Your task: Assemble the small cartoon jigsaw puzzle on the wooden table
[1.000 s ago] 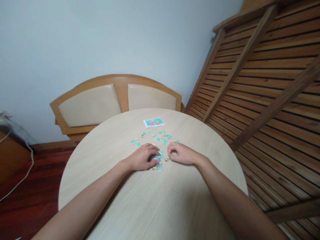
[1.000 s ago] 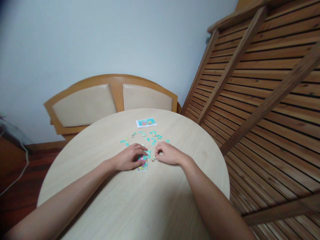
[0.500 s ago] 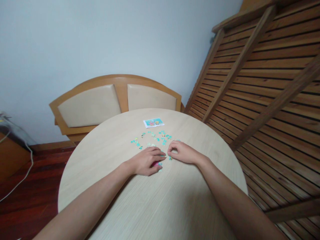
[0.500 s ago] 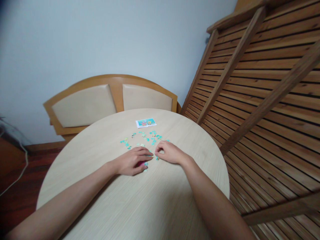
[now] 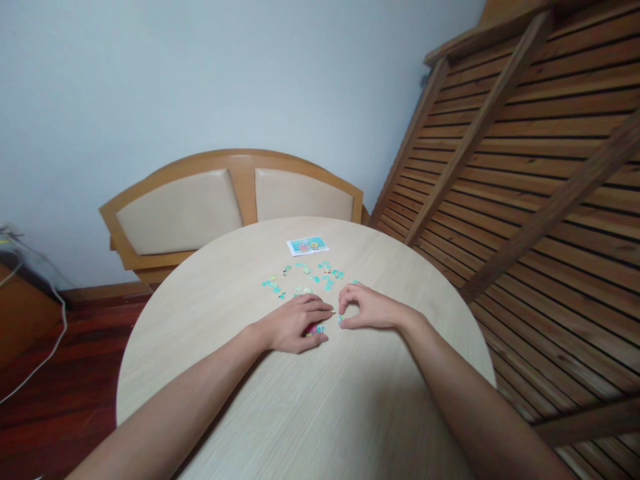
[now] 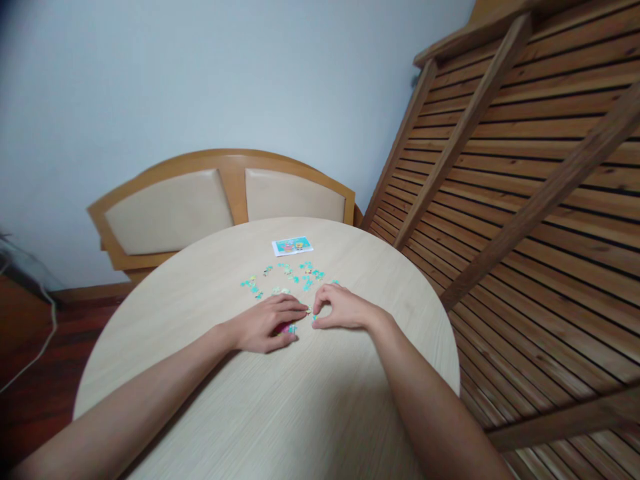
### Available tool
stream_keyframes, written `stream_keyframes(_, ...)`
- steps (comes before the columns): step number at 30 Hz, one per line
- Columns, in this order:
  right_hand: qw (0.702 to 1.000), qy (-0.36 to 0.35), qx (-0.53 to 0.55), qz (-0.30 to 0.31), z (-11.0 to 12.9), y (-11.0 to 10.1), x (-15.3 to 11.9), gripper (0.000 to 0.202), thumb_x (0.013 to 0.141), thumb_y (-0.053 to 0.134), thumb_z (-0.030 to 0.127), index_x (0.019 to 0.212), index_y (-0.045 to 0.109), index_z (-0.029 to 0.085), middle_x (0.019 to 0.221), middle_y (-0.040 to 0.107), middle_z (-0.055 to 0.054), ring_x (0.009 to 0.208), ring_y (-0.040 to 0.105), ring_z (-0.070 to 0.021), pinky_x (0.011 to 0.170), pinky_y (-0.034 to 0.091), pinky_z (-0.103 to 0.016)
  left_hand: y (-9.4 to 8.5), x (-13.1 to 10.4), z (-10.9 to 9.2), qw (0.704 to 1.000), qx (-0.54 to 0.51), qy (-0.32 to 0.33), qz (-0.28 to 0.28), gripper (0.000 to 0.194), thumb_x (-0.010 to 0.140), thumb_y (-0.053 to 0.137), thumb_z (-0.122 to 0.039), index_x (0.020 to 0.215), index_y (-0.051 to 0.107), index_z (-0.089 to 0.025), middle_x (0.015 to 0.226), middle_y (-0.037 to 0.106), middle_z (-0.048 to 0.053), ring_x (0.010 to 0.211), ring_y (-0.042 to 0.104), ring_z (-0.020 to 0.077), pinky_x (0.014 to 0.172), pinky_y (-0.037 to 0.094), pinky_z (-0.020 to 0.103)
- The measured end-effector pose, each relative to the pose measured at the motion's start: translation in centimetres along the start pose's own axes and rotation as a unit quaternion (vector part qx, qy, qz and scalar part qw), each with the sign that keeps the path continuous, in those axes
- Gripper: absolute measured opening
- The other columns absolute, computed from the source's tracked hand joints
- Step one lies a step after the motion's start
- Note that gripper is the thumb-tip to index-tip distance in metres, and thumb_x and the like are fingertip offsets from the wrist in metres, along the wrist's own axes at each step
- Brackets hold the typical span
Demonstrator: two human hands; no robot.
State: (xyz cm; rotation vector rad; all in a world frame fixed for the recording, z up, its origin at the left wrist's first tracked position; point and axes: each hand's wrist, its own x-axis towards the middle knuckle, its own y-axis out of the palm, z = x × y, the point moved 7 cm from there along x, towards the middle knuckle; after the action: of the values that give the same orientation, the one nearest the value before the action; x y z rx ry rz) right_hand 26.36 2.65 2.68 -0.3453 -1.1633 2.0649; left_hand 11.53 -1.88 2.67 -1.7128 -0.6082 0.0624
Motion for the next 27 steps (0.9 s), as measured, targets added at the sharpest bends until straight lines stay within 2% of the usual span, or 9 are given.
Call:
stream_keyframes(4,0.999,0.007,-0.011,-0.04,-0.4,-0.6,0.1,0.018,0.082,0.073,0.036,0.09,0.07,0.02,0.098,0.069,-0.005,0.099,0.061,-0.0219,0.093,0.046,-0.036,-0.1,0.1,-0.4,1.0,0.003,0.006,-0.004,0.052,0.092,0.058,-0.047,0.135,0.058,-0.018,0.134,0.06,0.014,0.126,0.052,0.031,0.11,0.04,0.047)
stream_keyframes(7,0.994,0.015,-0.035,-0.1,-1.5,-1.3,0.1,0.017,0.087,0.066,0.031,0.097,0.069,0.018,0.101,0.069,-0.008,0.099,0.062,-0.0225,0.094,0.047,-0.038,-0.5,-0.1,0.6,0.999,0.013,-0.023,-0.024,0.048,0.094,0.055,-0.047,0.134,0.058,-0.019,0.133,0.061,0.013,0.124,0.054,0.0289,0.109,0.04,0.045)
stream_keyframes(9,0.992,0.017,-0.045,-0.12,-2.3,-1.4,0.0,0.02,0.089,0.065,0.029,0.105,0.068,0.018,0.109,0.069,-0.009,0.106,0.061,-0.0239,0.1,0.045,-0.041,-1.1,-0.7,2.5,0.994,0.033,-0.084,-0.057,0.042,0.096,0.053,-0.042,0.13,0.06,-0.019,0.129,0.063,0.012,0.12,0.056,0.0272,0.106,0.043,0.044)
stream_keyframes(12,0.99,0.021,-0.051,-0.127,-3.3,-1.3,-0.1,0.025,0.089,0.065,0.028,0.111,0.067,0.019,0.116,0.068,-0.01,0.112,0.06,-0.0254,0.104,0.044,-0.045,-2.7,-2.9,6.9,0.96,0.079,-0.233,-0.134,0.032,0.095,0.051,-0.036,0.116,0.067,-0.018,0.116,0.068,0.013,0.107,0.062,0.0279,0.099,0.047,0.045)
stream_keyframes(14,0.99,0.02,-0.054,-0.128,-3.6,-1.3,-0.1,0.025,0.089,0.065,0.028,0.112,0.067,0.019,0.117,0.068,-0.01,0.113,0.06,-0.0256,0.104,0.044,-0.046,-3.5,-4.7,9.6,0.932,0.103,-0.311,-0.157,0.032,0.094,0.052,-0.035,0.113,0.069,-0.016,0.113,0.069,0.015,0.105,0.062,0.0305,0.097,0.047,0.046)
stream_keyframes(16,0.99,0.02,-0.055,-0.128,-3.6,-1.3,-0.1,0.025,0.089,0.065,0.028,0.112,0.067,0.019,0.117,0.068,-0.011,0.113,0.06,-0.0257,0.104,0.044,-0.046,-3.9,-6.0,11.5,0.914,0.12,-0.354,-0.156,0.033,0.093,0.051,-0.033,0.114,0.069,-0.015,0.115,0.069,0.015,0.106,0.063,0.0314,0.097,0.047,0.045)
stream_keyframes(19,0.991,0.02,-0.053,-0.124,-3.5,-1.2,-0.1,0.025,0.089,0.064,0.028,0.112,0.067,0.018,0.117,0.068,-0.011,0.113,0.059,-0.0256,0.104,0.044,-0.045,-4.0,-6.9,13.0,0.907,0.14,-0.377,-0.125,0.033,0.095,0.047,-0.029,0.113,0.071,-0.017,0.116,0.071,0.013,0.106,0.064,0.0304,0.095,0.048,0.042)
stream_keyframes(22,0.992,0.006,-0.047,-0.119,-2.9,-1.2,0.0,0.025,0.089,0.064,0.028,0.112,0.068,0.019,0.116,0.068,-0.01,0.112,0.059,-0.0243,0.104,0.044,-0.044,-3.9,-6.7,13.4,0.91,0.148,-0.373,-0.104,0.032,0.096,0.045,-0.03,0.104,0.075,-0.02,0.112,0.072,0.01,0.102,0.065,0.0288,0.091,0.05,0.039)
stream_keyframes(27,0.996,-0.048,-0.024,-0.07,-1.1,-0.6,0.1,0.021,0.089,0.067,0.031,0.106,0.074,0.023,0.112,0.069,-0.007,0.112,0.06,-0.0226,0.105,0.043,-0.041,-4.0,-6.7,13.9,0.904,0.15,-0.382,-0.115,0.027,0.094,0.05,-0.03,0.098,0.076,-0.022,0.108,0.073,0.01,0.1,0.065,0.0284,0.089,0.051,0.038)
